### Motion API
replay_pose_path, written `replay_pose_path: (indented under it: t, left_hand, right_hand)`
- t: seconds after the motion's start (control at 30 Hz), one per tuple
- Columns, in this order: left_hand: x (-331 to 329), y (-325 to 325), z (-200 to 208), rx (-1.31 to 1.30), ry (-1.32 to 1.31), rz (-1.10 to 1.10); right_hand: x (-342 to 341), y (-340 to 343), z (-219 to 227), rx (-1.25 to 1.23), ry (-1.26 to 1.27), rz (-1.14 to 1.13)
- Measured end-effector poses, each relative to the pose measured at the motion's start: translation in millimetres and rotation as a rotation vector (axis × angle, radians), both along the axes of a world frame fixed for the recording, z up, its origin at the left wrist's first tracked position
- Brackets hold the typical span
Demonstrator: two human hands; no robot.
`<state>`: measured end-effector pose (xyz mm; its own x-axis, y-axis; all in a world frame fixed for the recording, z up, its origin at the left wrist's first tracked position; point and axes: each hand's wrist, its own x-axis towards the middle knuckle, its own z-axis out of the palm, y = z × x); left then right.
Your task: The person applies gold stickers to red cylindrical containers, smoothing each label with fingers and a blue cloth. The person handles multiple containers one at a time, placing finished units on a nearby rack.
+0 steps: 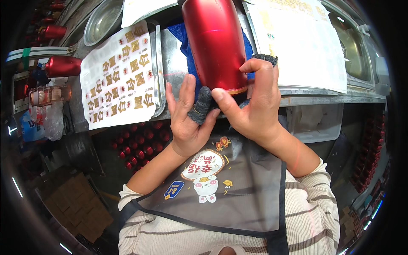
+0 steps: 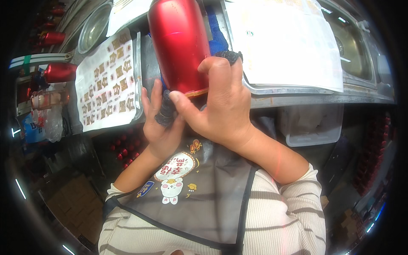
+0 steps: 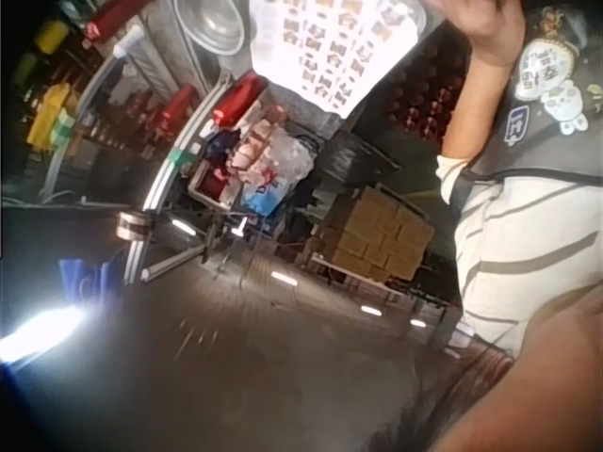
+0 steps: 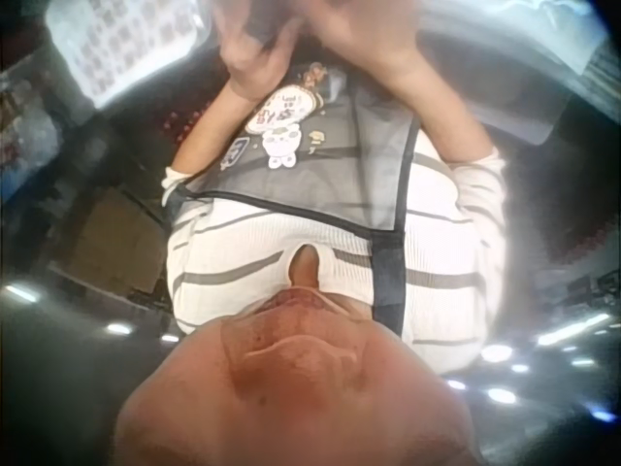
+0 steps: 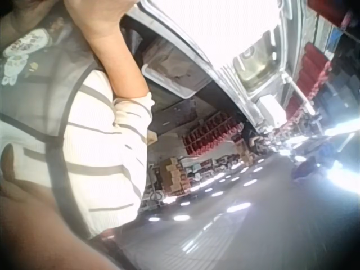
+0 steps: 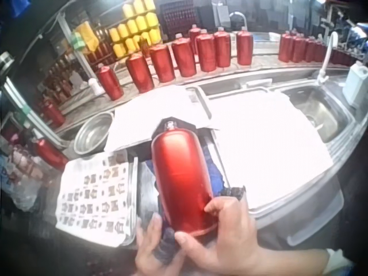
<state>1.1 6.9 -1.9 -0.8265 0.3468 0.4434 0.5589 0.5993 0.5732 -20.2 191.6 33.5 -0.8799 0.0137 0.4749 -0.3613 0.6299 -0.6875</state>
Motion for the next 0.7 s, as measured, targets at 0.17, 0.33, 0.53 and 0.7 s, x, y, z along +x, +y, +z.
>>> replay_pose_path:
  t: [0.17,0.33,0.53,0.7]
  left_hand:
    - [-1,2,3,-0.017,0.021,0.009]
    - [0,4,5,-0.024,0.004,0.013]
    - [-3,3,7,-0.066,0.022,-0.016]
    - [-7,7,11,-0.090,0.087,-0.023]
  right_hand:
    - [0,1,0,0.002,0.000,-0.006]
    - [0,3,-2,-0.056,-0.010,0.026]
    - [2,7,-1,-0.087,-0.038,0.071]
    - [1,8,-7,-0.150,-0.007,0.122]
